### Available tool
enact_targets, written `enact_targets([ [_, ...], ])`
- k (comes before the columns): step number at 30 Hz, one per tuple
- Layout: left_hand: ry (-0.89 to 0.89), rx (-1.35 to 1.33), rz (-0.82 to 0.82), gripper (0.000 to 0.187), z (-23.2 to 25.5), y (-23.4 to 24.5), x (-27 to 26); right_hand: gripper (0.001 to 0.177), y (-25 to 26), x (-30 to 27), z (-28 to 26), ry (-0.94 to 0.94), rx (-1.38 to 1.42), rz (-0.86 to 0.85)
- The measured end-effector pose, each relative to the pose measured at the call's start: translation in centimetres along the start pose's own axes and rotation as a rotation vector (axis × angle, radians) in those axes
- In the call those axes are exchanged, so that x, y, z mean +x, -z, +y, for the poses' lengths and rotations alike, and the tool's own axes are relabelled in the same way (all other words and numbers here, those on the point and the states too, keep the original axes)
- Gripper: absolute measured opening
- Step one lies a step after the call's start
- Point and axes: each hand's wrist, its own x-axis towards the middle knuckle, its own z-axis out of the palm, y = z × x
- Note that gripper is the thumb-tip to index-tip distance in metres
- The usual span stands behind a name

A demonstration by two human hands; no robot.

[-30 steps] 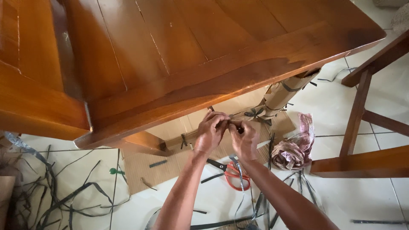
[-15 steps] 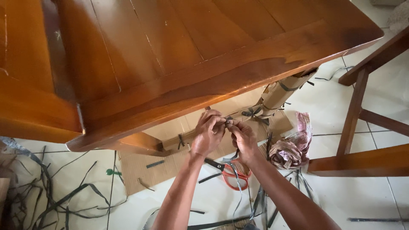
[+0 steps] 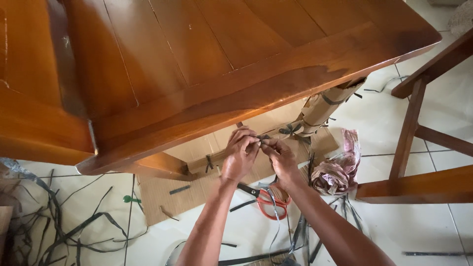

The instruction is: Wrapping a wooden chair leg with cardboard and securing it with plastic straps

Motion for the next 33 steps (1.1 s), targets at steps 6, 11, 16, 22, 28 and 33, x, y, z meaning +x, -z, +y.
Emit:
enact_targets([
  [6, 0.043, 0.061, 0.050, 0.007, -0.7, -0.6, -0.4, 0.021, 0.2, -1.5, 0.2, 0.139, -0.248, 0.063],
  [11, 0.029, 0.109, 0.066, 0.010, -0.5, -0.6, -0.2, 0.010, 0.4, -2.4, 1.2, 0.203, -0.177, 0.046],
  [16, -0.007, 0.144, 0.043, 0.012, -0.4, -0.6, 0.1, 0.009, -0.2, -4.2, -0.2, 0.248, -0.186, 0.009],
  [22, 0.000, 0.183, 0.037, 0.014, -0.5, -1.0, 0.3, 0.012, -0.8, -5.5, -1.1, 0.247, -0.236, 0.005],
  [28, -0.012, 0.172, 0.007, 0.014, -0.4, -0.2, 0.4, 0.011, -1.1, -6.7, -0.7, 0.243, -0.191, 0.020],
  [33, 0.006, 0.130, 0.031, 0.014, -1.3, -1.3, -1.3, 0.012, -0.8, -8.0, -1.2, 0.249, -0.162, 0.033],
])
